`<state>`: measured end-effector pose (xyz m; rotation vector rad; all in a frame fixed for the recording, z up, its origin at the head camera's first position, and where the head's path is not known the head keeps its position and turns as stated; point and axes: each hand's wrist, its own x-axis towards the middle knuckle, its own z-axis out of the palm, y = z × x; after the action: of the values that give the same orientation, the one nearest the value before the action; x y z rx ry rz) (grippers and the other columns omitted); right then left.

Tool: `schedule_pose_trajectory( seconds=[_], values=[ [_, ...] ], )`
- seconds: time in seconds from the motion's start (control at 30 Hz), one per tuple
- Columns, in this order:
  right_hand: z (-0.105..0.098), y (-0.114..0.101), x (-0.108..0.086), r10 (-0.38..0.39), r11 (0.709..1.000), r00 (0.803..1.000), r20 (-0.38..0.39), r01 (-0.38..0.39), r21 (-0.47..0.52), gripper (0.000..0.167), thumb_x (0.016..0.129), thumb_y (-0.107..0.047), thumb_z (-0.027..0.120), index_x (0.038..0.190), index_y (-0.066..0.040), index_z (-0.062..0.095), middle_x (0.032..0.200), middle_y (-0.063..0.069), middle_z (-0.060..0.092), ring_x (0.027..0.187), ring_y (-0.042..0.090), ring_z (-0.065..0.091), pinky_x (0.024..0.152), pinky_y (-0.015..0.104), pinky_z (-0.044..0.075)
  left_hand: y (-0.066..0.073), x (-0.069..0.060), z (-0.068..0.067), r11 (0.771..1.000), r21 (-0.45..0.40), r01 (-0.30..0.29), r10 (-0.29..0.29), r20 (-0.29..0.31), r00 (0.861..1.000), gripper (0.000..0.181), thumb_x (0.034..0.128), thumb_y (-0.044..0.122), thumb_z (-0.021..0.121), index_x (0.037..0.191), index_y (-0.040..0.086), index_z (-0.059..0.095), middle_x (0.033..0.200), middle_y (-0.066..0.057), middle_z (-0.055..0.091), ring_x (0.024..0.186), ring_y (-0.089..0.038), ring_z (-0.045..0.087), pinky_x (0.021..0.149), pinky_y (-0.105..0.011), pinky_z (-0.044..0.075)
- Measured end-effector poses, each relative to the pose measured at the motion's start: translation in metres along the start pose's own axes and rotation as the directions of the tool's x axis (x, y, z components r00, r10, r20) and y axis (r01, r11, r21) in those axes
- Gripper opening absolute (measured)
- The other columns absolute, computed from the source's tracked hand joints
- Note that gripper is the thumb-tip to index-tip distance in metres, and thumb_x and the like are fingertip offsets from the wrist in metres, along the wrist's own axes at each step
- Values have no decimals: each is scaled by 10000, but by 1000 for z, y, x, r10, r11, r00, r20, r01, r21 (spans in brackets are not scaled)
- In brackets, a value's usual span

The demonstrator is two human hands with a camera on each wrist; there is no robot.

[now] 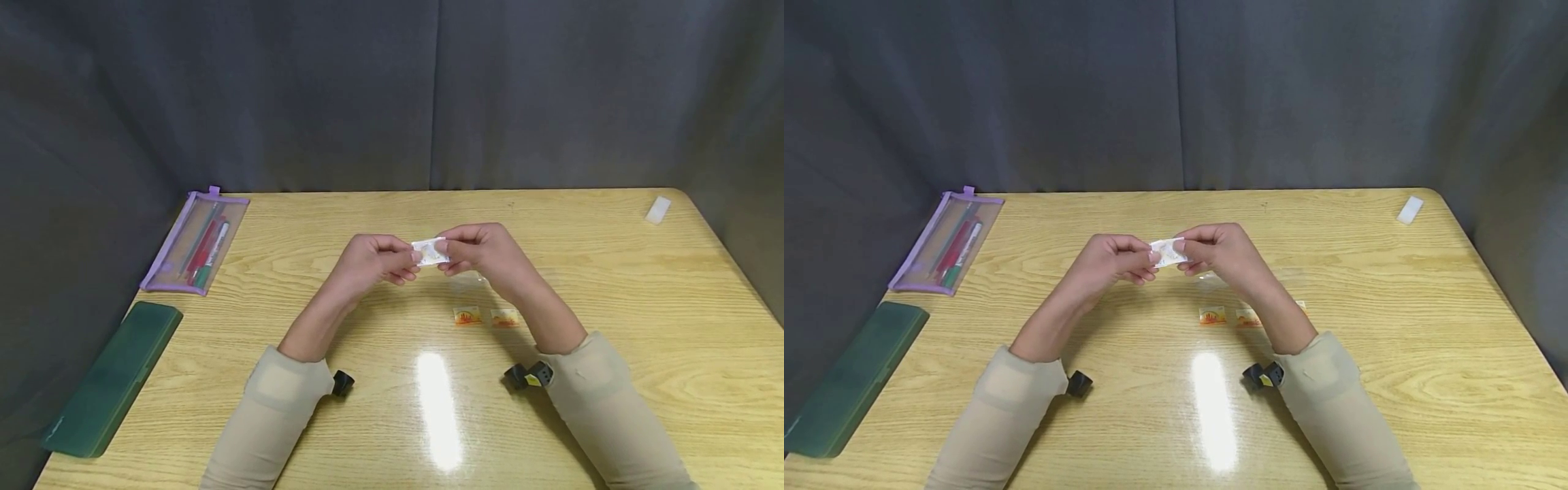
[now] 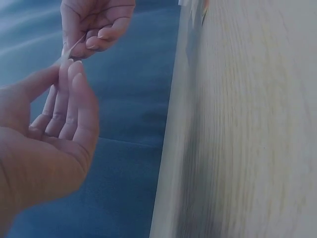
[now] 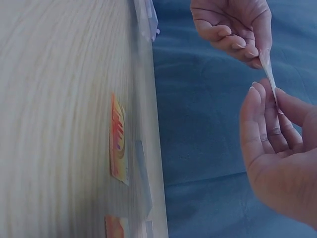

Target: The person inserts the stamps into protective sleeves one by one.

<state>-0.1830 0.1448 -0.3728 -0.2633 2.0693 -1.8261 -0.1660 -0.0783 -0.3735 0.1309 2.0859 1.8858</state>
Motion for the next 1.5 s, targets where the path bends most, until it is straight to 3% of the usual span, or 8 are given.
schedule_pose_trajectory(
  seconds=[0.13,0.37,0.57,0.83,1.03,1.17,1.37,1.5],
  values=[
    [2,-2,0,2,1000,1000,2,-2,-4,304,996,-146,655,1193,84,673,973,-13,745,796,124,734,782,314,640,1,-1,1,1000,-2,5,-5,-19,1000,174,923,134,743,970,-33,727,787,-57,732,700,-178,712,655,-266,614],
    [3,-3,1,-9,1000,1000,11,9,-4,298,998,-131,647,1210,78,667,992,1,740,793,115,734,780,308,641,3,0,2,999,-32,22,-23,-45,999,217,941,122,714,1082,-42,734,900,-108,742,695,-122,726,666,-251,623],
    [2,-2,0,-34,999,999,-8,34,-15,291,1001,-134,638,1243,28,651,1010,22,711,793,129,720,769,294,636,5,-1,0,998,-44,33,-36,-81,996,223,943,131,716,1088,-36,736,1004,-236,743,680,-124,727,674,-289,636],
    [3,-5,0,-46,998,999,-29,45,-37,310,978,-138,665,1268,-30,646,911,-2,744,788,186,725,765,305,633,7,-2,-3,999,-27,20,-23,-100,995,206,938,156,732,1045,-19,745,887,-113,763,668,-133,720,639,-269,622],
    [1,-4,3,-58,997,998,-24,56,-58,311,992,-177,660,1263,-26,655,1013,34,721,843,187,723,804,313,631,6,-1,-4,999,-22,25,-27,-88,996,222,958,189,713,1098,19,744,936,-115,771,684,-132,727,683,-286,635],
    [-2,0,-1,-42,999,998,-49,41,-13,253,1006,-143,617,1196,25,613,1038,49,688,833,140,719,816,311,634,3,0,0,1000,-29,-5,3,-71,997,264,988,273,683,1135,60,736,986,-108,773,722,-137,735,747,-336,646],
    [7,7,-3,21,992,999,-39,-16,123,180,1012,-119,560,1173,-40,542,956,6,721,847,129,723,882,333,620,-6,1,6,1000,-17,-17,16,-70,997,280,1000,312,661,1158,91,726,1023,-68,764,741,-137,733,728,-325,636],
    [11,8,-2,26,997,999,-20,-24,78,206,1020,-145,570,1191,-31,566,1002,8,705,932,175,710,907,377,614,-7,3,8,999,-30,-30,26,-128,991,241,987,249,675,1128,60,723,1030,-105,751,724,-126,720,683,-307,610]
  ],
)
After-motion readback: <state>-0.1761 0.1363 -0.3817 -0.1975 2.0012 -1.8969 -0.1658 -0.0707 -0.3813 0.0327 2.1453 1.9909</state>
